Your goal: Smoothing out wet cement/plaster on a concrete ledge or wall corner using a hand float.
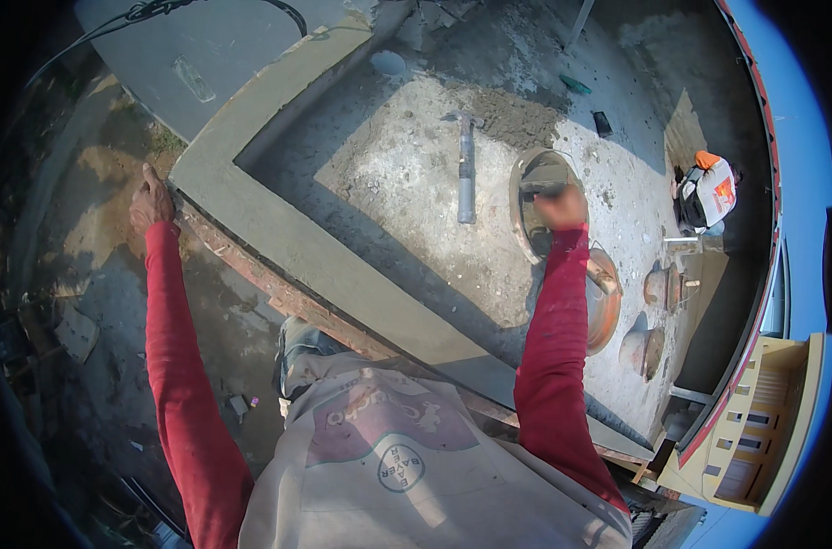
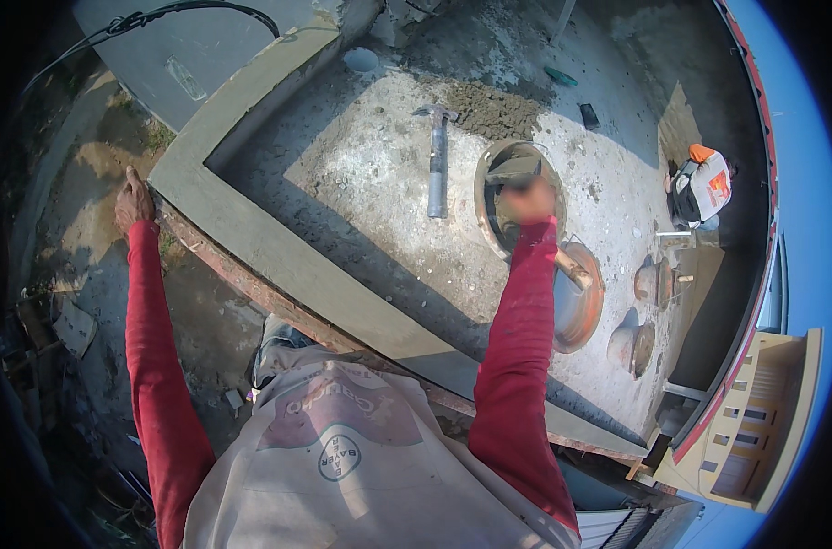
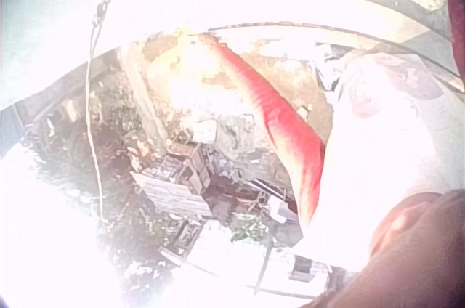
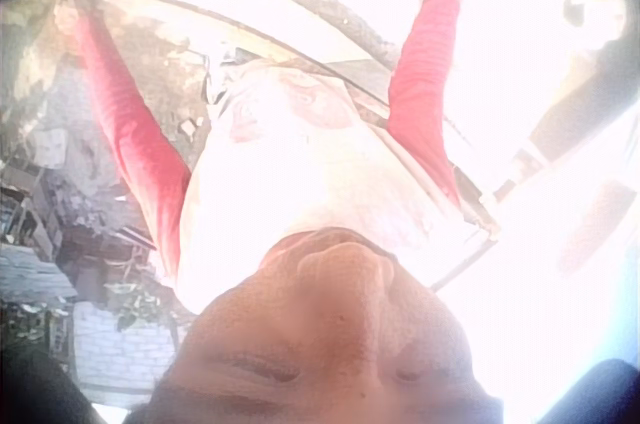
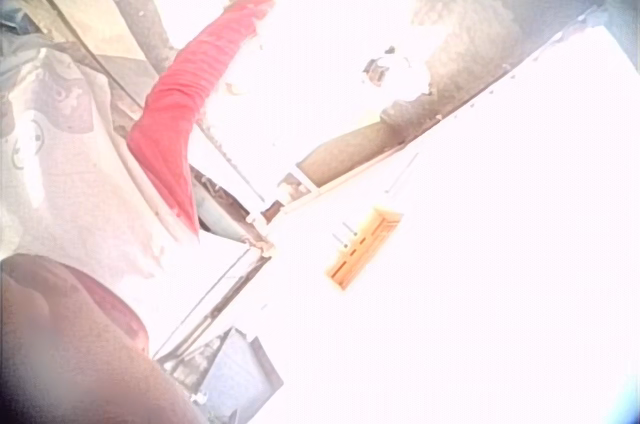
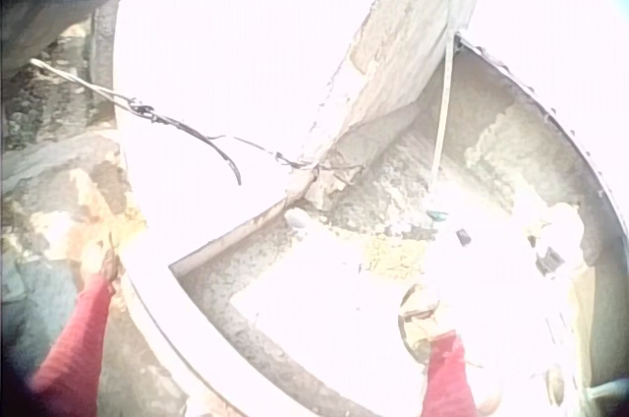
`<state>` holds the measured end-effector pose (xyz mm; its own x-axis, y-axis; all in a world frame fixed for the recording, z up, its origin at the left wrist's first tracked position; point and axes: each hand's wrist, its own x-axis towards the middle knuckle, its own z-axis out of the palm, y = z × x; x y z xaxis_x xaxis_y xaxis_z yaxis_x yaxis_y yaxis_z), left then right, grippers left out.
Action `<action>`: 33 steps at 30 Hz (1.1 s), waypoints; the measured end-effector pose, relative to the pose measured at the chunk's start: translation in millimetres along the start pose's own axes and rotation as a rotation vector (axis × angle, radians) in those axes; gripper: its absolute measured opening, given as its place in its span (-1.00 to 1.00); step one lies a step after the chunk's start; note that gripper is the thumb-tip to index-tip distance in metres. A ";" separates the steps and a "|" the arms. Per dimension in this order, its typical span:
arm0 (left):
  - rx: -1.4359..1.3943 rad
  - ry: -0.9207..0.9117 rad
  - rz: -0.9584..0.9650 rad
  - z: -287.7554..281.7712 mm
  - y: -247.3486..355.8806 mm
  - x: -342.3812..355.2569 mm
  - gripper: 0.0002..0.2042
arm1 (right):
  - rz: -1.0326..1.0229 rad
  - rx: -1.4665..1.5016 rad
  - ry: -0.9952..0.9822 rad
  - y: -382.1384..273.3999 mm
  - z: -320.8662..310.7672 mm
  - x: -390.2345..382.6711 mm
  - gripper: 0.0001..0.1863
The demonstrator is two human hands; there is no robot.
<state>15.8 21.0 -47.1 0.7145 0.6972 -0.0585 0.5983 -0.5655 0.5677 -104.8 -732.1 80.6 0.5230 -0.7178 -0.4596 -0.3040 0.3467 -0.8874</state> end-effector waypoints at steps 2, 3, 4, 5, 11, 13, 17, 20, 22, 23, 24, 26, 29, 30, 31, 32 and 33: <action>-0.008 -0.025 0.007 0.0 -0.2 0.9 -0.19 | -0.025 -0.023 0.006 2.9 0.7 2.9 -0.61; -0.008 -0.039 0.009 0.1 -1.3 1.4 -0.19 | -0.029 -0.023 0.038 2.9 1.0 4.5 -0.61; 0.014 -0.049 0.015 0.3 -2.8 1.9 -0.19 | -0.038 -0.021 0.038 2.4 1.4 6.0 -0.62; 0.032 -0.055 0.018 1.3 -3.0 3.2 -0.20 | -0.043 -0.002 0.057 0.9 1.8 7.7 -0.62; 0.040 -0.037 0.008 6.3 -3.7 5.0 -0.20 | -0.069 -0.084 -0.018 -3.6 -7.9 22.0 -0.66; 0.036 -0.044 0.002 6.5 -2.1 4.1 -0.19 | -0.089 -0.097 -0.149 -0.7 -22.1 26.6 -0.66; 0.011 -0.048 0.014 0.3 5.2 -2.1 -0.18 | -0.124 -0.135 -0.409 -5.3 -65.6 19.9 -0.66; -0.043 -0.069 -0.004 -8.9 13.6 -12.7 -0.20 | -0.237 -0.168 -0.378 -27.8 -88.4 -12.0 -0.65; -0.037 -0.039 -0.013 -13.2 18.9 -20.4 -0.25 | -0.355 -0.099 -0.293 -39.3 -87.7 -53.6 -0.57; -0.066 -0.042 -0.017 -14.2 20.2 -22.2 -0.27 | -0.348 -0.218 -0.560 -54.2 -77.3 -75.1 -0.52; -0.032 0.005 -0.012 -11.6 20.6 -23.7 -0.27 | -0.313 -0.151 -0.636 -56.0 -60.6 -98.5 -0.50; -0.077 0.022 0.024 -1.8 14.2 -20.1 -0.26 | -0.374 -0.260 -0.872 -45.6 -12.0 -145.8 -0.45; -0.508 -0.098 -0.035 25.1 -8.7 -9.3 -0.37 | -0.752 -0.822 -1.018 -10.8 67.7 -222.1 -0.44; -0.905 -0.200 -0.085 34.9 -17.9 -7.0 -0.55 | -0.962 -1.150 -1.041 0.6 92.1 -243.9 -0.43; -1.306 -0.300 -0.133 43.3 -27.7 -6.0 -0.68 | -1.116 -1.162 -1.131 15.6 114.4 -262.6 -0.41; -1.121 -0.219 -0.043 49.8 -35.1 -4.7 -0.66 | -1.240 -1.244 -1.209 26.0 132.5 -277.8 -0.40; -0.935 -0.138 0.041 54.7 -39.4 -2.6 -0.65 | -1.316 -1.210 -1.269 34.2 146.6 -289.0 -0.39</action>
<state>10.2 17.3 -114.2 0.8011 0.5922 -0.0867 0.0812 0.0360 0.9960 -149.6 -424.3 177.7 0.7343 0.6788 -0.0058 0.6161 -0.6700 -0.4142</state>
